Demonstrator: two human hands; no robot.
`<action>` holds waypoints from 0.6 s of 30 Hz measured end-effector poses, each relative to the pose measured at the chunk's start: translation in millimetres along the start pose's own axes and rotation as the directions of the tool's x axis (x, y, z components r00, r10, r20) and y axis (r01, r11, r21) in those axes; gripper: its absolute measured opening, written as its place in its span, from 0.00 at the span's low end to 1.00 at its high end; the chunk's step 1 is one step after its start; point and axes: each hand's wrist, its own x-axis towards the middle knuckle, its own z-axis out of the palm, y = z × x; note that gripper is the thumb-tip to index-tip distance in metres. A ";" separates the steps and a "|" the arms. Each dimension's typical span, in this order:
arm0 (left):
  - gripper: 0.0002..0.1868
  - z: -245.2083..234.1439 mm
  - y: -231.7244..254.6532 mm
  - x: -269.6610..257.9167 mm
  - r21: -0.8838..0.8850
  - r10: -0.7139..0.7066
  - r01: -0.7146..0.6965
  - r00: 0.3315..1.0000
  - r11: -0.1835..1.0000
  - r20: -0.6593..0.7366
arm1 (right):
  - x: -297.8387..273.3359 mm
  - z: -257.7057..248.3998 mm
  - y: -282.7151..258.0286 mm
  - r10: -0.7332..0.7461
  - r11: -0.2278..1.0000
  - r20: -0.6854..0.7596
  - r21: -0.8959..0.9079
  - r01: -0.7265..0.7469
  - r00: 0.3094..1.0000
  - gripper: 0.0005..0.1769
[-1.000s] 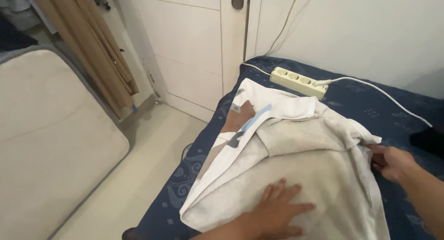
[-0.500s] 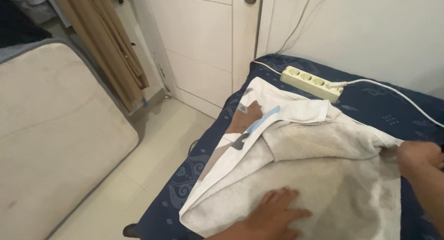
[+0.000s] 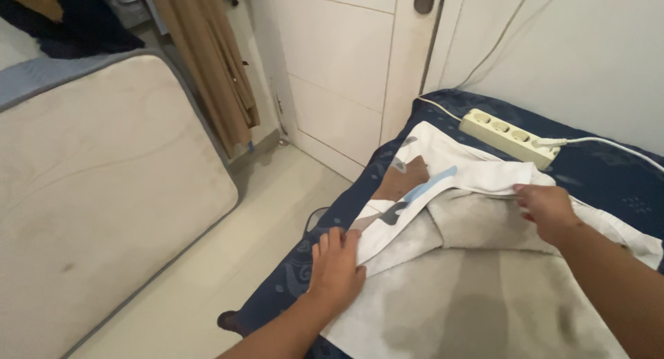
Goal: The person irons a white towel with a cartoon print on both sides using a handheld iron on a bed. They smooth the towel, iron it, flip it, and iron the other side before folding it.
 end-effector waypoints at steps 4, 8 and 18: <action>0.26 -10.0 -20.7 -13.1 -0.012 -0.045 0.046 0.996 0.999 0.072 | -23.0 -22.2 -9.8 0.017 0.979 -0.331 0.196 0.051 0.944 0.09; 0.23 -9.5 -37.0 -26.1 -0.083 -0.109 0.115 0.992 0.990 0.069 | -59.9 -56.0 0.8 0.046 0.957 -0.509 0.270 0.109 0.860 0.07; 0.10 -13.7 -67.7 -54.6 -0.163 -0.127 0.122 0.992 0.979 -0.015 | -196.4 -128.5 116.6 0.086 0.994 -0.659 0.108 -0.019 0.747 0.15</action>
